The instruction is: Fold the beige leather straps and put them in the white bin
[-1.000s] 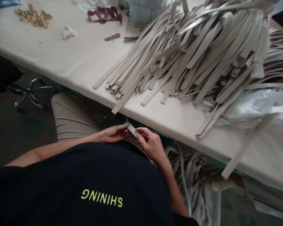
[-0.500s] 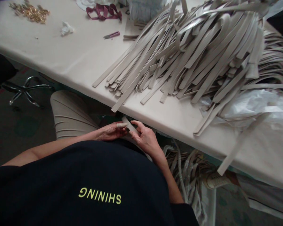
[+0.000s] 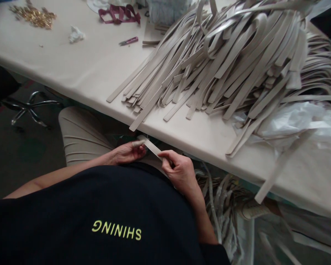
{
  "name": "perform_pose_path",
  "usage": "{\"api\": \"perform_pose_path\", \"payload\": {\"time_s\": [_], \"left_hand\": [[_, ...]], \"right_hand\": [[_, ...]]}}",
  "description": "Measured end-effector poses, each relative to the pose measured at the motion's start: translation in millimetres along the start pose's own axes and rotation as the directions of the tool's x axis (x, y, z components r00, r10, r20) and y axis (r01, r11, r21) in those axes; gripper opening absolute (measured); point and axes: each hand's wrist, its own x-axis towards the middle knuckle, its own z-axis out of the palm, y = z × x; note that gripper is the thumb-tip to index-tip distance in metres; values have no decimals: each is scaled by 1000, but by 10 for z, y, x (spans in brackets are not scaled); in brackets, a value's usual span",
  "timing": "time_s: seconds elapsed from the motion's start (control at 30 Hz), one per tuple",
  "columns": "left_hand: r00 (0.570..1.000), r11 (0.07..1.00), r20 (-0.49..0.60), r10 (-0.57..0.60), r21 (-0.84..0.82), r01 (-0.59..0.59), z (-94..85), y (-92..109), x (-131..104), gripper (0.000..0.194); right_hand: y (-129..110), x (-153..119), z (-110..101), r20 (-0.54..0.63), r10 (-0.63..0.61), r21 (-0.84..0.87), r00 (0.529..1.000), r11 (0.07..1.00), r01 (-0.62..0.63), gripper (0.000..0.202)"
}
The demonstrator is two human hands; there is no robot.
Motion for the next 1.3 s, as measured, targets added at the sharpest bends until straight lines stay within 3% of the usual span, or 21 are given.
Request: {"api": "perform_pose_path", "payload": {"time_s": [0.2,0.33,0.47,0.53,0.67,0.73,0.8,0.9,1.0,1.07,1.13,1.23,1.3], "left_hand": [[997,998,64,-35,51,31,11,-105,-45,17],[993,997,111,-28,68,21,32,-116,-70,20],[982,996,186,-41,87,25,-2,-67,-95,15],[977,996,205,-50,88,33,-43,-59,-90,23],[957,995,280,-72,92,48,-124,-96,-56,34],[931,997,359,-70,58,52,-147,-111,-40,33],[910,996,407,-85,4,91,-158,-89,-22,30],[951,983,310,10,-177,47,-177,69,7,22],[970,891,51,238,-410,-197,-255,401,-24,29],[936,799,-112,333,-493,-343,-353,685,-131,35],[874,701,-244,420,-524,-484,-463,964,-314,38],[718,527,-364,594,-499,-688,-560,1251,-642,39],[589,435,-378,714,-420,-797,-535,1305,-801,36]], "right_hand": [[26,219,197,62,-85,-99,994,991,91,28],[121,365,353,70,-84,69,994,994,79,26],[191,390,369,140,-283,278,949,931,237,35],[235,387,369,83,-374,261,924,903,342,33],[281,406,421,-72,-499,34,864,864,502,21],[257,408,432,-61,-530,71,846,843,534,21],[219,385,394,-14,-512,208,859,839,503,21],[194,285,216,97,-430,468,897,816,340,20],[246,112,-67,67,-384,686,921,688,236,18],[322,-33,-264,-78,-335,749,939,602,277,15],[423,-183,-435,-233,-248,753,940,566,336,16],[586,-355,-592,-379,-86,740,921,570,357,23],[657,-393,-616,-401,-22,746,916,573,340,26]]}}
